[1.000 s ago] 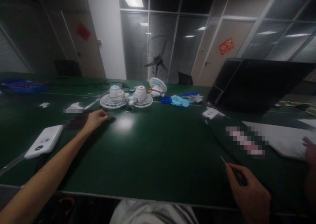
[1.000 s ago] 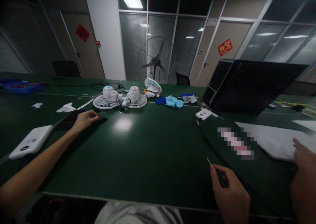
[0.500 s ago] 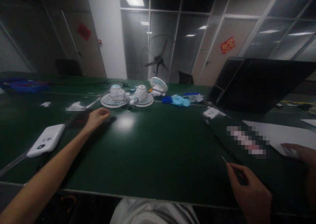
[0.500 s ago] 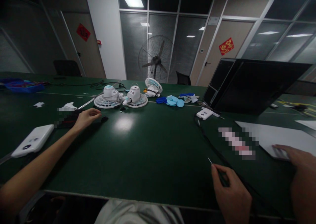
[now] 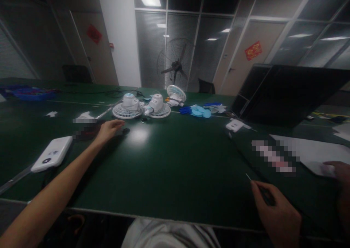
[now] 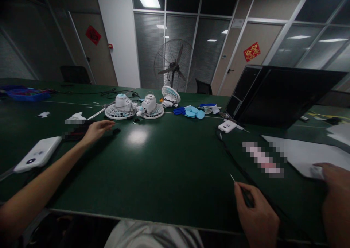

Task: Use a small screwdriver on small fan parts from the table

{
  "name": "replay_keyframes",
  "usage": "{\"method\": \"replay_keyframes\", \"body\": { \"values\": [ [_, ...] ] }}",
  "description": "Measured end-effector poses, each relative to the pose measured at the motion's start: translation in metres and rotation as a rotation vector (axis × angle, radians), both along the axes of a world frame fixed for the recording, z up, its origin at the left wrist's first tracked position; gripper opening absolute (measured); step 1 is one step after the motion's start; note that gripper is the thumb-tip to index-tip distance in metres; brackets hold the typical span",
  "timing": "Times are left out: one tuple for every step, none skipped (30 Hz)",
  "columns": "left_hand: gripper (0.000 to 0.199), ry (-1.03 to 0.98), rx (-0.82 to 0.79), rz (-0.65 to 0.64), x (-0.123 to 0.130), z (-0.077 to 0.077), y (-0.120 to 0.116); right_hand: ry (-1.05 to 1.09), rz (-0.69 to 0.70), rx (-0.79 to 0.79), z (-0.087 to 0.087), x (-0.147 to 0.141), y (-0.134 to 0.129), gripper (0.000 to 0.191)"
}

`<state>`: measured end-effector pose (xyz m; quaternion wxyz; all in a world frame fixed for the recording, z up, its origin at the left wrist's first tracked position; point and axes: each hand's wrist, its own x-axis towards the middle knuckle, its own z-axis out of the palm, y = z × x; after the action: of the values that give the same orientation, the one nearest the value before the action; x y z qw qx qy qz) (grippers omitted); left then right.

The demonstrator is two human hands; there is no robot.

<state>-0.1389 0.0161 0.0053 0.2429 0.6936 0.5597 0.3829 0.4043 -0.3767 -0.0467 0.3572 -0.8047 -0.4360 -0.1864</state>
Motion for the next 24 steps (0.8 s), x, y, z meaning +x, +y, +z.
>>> {"method": "replay_keyframes", "body": {
  "values": [
    [0.059,0.021,0.024,-0.029,-0.002,-0.001,0.002,0.008,-0.001,0.000,0.000,0.000,0.000,0.047],
    [0.062,0.038,0.041,-0.045,-0.005,-0.002,0.003,0.015,-0.003,-0.002,0.000,0.000,0.000,0.047],
    [0.064,0.044,0.040,-0.036,-0.007,-0.004,0.005,0.023,-0.009,-0.006,0.000,0.000,0.000,0.046],
    [0.066,0.044,0.027,-0.025,-0.009,-0.004,0.006,0.032,-0.014,-0.012,-0.001,0.000,0.000,0.045],
    [0.068,0.040,0.009,-0.017,-0.011,-0.005,0.007,0.040,-0.019,-0.018,-0.001,0.000,0.000,0.044],
    [0.069,0.035,-0.007,-0.010,-0.012,-0.006,0.008,0.046,-0.023,-0.023,-0.001,0.000,0.000,0.044],
    [0.069,0.032,-0.015,0.000,-0.013,-0.007,0.009,0.049,-0.026,-0.024,-0.001,0.001,0.000,0.044],
    [0.069,0.034,-0.016,0.014,-0.012,-0.007,0.010,0.050,-0.028,-0.024,-0.001,0.001,0.000,0.044],
    [0.068,0.040,-0.008,0.029,-0.012,-0.008,0.010,0.051,-0.030,-0.025,-0.001,0.001,0.000,0.044],
    [0.067,0.044,0.007,0.044,-0.011,-0.010,0.011,0.053,-0.031,-0.025,0.000,0.001,0.000,0.044],
    [0.066,0.044,0.022,0.054,-0.010,-0.011,0.011,0.057,-0.031,-0.026,0.000,0.000,0.000,0.044],
    [0.066,0.035,0.033,0.053,-0.009,-0.013,0.012,0.062,-0.029,-0.025,0.000,0.000,0.001,0.044],
    [0.066,0.016,0.038,0.045,-0.007,-0.015,0.013,0.066,-0.028,-0.023,0.001,0.000,0.001,0.044],
    [0.066,-0.007,0.038,0.032,-0.006,-0.018,0.013,0.067,-0.026,-0.021,0.001,0.000,0.001,0.044],
    [0.066,-0.031,0.036,0.019,-0.005,-0.020,0.014,0.063,-0.023,-0.020,0.000,-0.001,0.001,0.043],
    [0.067,-0.049,0.030,0.005,-0.005,-0.022,0.015,0.056,-0.023,-0.019,0.000,-0.001,0.001,0.044],
    [0.067,-0.060,0.021,-0.005,-0.004,-0.024,0.016,0.046,-0.025,-0.020,0.000,-0.001,0.001,0.044],
    [0.067,-0.062,0.011,-0.008,-0.004,-0.025,0.016,0.035,-0.025,-0.019,-0.001,0.000,0.000,0.045],
    [0.066,-0.056,0.003,-0.009,-0.003,-0.026,0.017,0.025,-0.022,-0.016,-0.001,0.000,0.000,0.046],
    [0.066,-0.045,-0.003,-0.011,-0.003,-0.027,0.017,0.019,-0.020,-0.012,-0.001,0.000,0.000,0.046],
    [0.065,-0.031,-0.006,-0.013,-0.003,-0.028,0.017,0.018,-0.019,-0.010,-0.001,0.000,0.000,0.046],
    [0.064,-0.018,-0.005,-0.012,-0.002,-0.029,0.017,0.019,-0.017,-0.009,-0.001,0.000,0.000,0.047],
    [0.063,-0.007,-0.002,-0.009,-0.002,-0.030,0.017,0.019,-0.016,-0.011,-0.001,0.000,0.000,0.047],
    [0.062,0.001,-0.002,-0.006,-0.001,-0.031,0.017,0.019,-0.017,-0.013,-0.001,0.000,0.000,0.047]
  ]
}}
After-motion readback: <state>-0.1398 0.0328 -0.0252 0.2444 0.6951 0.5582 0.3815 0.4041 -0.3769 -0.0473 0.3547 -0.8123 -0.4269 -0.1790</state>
